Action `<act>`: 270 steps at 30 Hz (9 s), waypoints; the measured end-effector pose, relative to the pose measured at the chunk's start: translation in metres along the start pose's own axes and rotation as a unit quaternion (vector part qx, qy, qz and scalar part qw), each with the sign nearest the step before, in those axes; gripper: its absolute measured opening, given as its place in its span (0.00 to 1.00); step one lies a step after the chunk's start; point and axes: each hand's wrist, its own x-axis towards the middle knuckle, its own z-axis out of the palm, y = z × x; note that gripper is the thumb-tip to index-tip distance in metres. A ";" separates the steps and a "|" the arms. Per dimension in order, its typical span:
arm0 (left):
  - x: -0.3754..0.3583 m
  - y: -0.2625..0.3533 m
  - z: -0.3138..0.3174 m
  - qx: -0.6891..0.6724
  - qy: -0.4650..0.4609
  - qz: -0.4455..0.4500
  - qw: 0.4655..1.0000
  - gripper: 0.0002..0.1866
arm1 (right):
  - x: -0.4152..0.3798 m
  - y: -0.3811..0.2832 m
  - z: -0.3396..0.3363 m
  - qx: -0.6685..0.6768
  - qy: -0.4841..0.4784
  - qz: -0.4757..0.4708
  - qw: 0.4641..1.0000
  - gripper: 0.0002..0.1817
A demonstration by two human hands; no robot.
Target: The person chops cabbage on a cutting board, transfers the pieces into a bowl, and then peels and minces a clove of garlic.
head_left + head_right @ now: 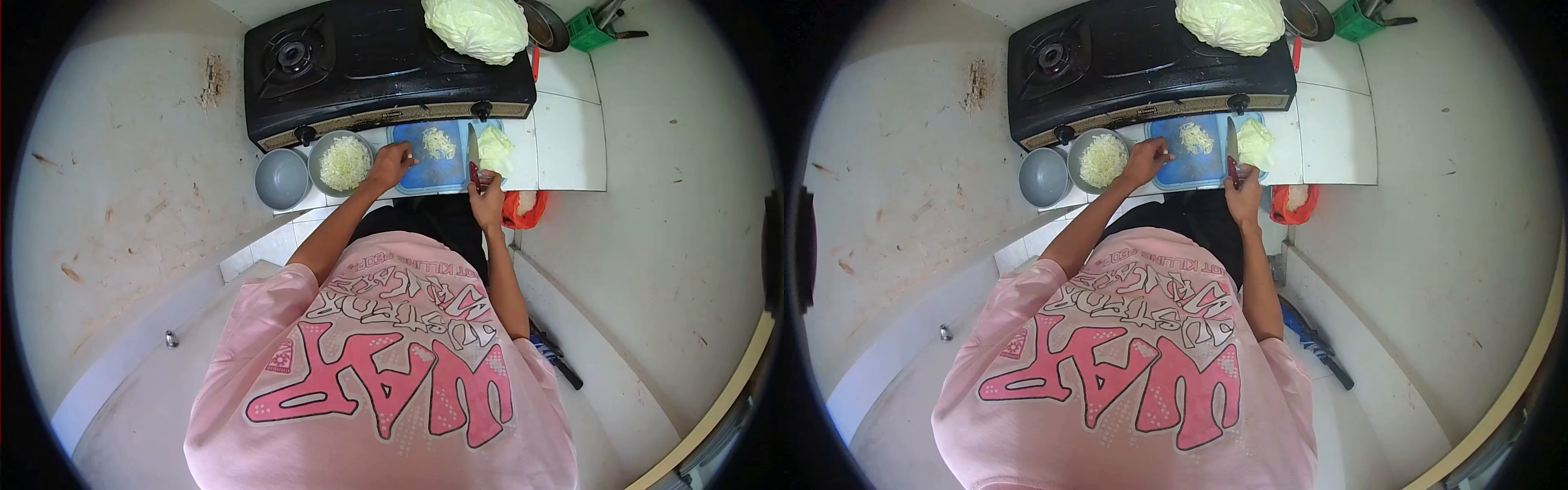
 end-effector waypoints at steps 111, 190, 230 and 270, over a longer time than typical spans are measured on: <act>-0.012 -0.004 0.026 -0.051 0.148 0.019 0.987 0.06 | -0.008 -0.012 0.069 -0.286 -0.214 -0.168 0.919 0.20; -0.011 -0.006 0.023 -0.057 0.148 0.033 0.987 0.04 | -0.030 -0.004 0.049 -0.241 -0.228 -0.148 0.932 0.18; -0.015 -0.011 0.025 -0.047 0.139 0.042 0.988 0.03 | -0.032 -0.016 0.048 -0.266 -0.246 -0.121 0.924 0.19; -0.020 -0.009 0.030 -0.035 0.160 0.021 0.986 0.06 | -0.025 -0.012 0.057 -0.262 -0.224 -0.165 0.924 0.18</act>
